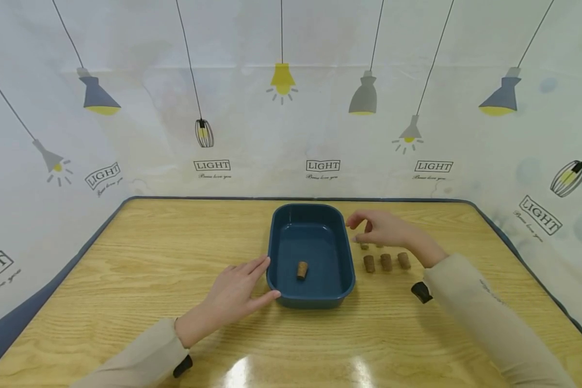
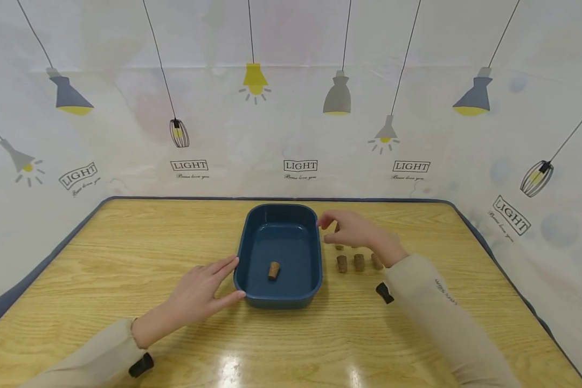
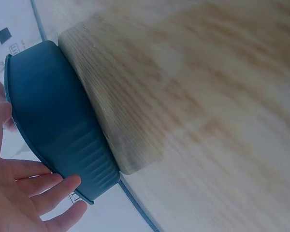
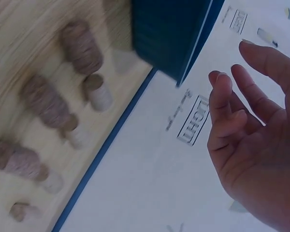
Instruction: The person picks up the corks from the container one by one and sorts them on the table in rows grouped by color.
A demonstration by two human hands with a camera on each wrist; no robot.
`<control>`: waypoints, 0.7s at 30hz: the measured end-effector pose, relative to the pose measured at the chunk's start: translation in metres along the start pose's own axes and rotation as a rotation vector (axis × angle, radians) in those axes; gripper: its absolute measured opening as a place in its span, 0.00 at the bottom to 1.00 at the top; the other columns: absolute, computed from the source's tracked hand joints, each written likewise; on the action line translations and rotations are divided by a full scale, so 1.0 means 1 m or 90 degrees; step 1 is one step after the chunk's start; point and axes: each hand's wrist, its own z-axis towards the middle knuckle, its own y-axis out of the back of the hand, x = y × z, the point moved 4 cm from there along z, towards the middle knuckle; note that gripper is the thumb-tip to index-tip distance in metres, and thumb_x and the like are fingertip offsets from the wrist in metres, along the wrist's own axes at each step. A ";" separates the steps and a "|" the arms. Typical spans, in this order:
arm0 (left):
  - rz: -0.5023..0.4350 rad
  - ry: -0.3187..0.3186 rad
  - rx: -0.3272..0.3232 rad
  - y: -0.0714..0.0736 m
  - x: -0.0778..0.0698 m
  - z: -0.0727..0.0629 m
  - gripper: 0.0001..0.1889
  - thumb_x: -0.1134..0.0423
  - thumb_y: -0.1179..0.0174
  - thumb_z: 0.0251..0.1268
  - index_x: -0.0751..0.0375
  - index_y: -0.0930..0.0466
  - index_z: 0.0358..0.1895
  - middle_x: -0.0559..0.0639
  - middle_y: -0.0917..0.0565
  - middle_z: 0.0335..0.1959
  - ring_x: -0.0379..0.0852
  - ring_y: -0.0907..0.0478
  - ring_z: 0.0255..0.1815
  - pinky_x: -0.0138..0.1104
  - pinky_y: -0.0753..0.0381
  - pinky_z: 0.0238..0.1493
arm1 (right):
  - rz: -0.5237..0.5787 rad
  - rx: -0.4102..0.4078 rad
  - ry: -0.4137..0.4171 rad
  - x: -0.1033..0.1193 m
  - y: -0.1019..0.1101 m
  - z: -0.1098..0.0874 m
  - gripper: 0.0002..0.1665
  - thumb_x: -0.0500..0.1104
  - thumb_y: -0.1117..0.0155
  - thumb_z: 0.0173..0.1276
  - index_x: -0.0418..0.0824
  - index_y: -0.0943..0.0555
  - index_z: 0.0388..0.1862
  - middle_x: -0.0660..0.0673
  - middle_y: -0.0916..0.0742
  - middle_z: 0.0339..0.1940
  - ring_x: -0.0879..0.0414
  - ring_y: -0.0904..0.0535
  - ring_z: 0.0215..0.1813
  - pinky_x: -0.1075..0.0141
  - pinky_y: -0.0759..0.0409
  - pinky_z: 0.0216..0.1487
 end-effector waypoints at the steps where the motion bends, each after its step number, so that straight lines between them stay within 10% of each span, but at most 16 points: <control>1: 0.001 0.000 0.001 0.000 0.000 0.000 0.38 0.35 0.54 0.57 0.63 0.34 0.61 0.54 0.31 0.58 0.51 0.27 0.50 0.46 0.29 0.44 | -0.002 0.007 0.003 0.004 -0.001 0.003 0.18 0.41 0.40 0.61 0.38 0.28 0.49 0.42 0.23 0.45 0.56 0.25 0.30 0.64 0.26 0.24; 21: 0.004 0.001 0.006 0.001 0.000 0.001 0.38 0.35 0.55 0.57 0.63 0.34 0.61 0.54 0.31 0.58 0.52 0.27 0.49 0.46 0.29 0.44 | -0.047 0.134 0.060 0.072 -0.023 0.058 0.19 0.46 0.42 0.62 0.39 0.27 0.49 0.45 0.23 0.45 0.51 0.27 0.45 0.62 0.29 0.42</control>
